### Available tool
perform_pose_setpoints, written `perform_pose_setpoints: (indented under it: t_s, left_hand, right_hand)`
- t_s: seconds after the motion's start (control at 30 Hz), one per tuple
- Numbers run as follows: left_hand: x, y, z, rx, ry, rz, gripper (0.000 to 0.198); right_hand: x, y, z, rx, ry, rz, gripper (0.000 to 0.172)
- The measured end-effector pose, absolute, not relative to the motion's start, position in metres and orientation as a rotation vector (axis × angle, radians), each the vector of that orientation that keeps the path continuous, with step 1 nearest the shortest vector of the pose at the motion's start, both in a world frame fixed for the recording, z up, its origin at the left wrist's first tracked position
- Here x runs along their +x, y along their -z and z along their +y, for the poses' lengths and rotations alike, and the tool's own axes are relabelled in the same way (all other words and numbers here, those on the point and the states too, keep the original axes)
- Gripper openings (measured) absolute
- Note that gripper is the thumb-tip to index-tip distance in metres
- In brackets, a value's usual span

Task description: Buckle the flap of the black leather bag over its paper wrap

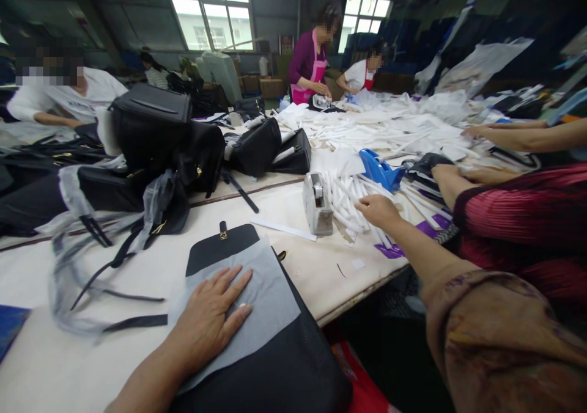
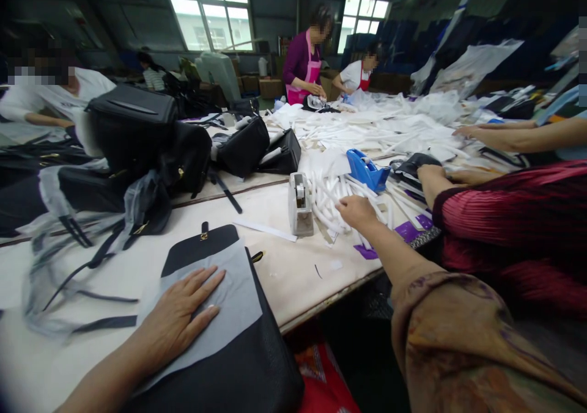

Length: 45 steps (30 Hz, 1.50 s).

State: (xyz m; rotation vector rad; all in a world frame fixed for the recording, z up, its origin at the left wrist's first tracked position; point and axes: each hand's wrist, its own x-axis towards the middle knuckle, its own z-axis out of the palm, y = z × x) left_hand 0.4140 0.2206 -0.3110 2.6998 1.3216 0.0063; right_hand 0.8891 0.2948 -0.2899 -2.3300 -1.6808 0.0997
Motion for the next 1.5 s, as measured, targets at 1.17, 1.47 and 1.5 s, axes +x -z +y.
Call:
perform_pose_setpoints:
  t_s: [1.17, 1.47, 1.5]
  left_hand:
    - [0.408, 0.292, 0.188, 2.564, -0.285, 1.479, 0.059]
    - [0.408, 0.292, 0.191, 2.576, -0.204, 1.464, 0.053]
    - [0.407, 0.291, 0.191, 2.579, -0.192, 1.462, 0.052]
  right_hand:
    - [0.591, 0.309, 0.289, -1.095, -0.581, -2.756, 0.024]
    - [0.567, 0.276, 0.353, -1.505, -0.516, -2.802, 0.042]
    - [0.560, 0.280, 0.358, -1.540, -0.514, -2.813, 0.044]
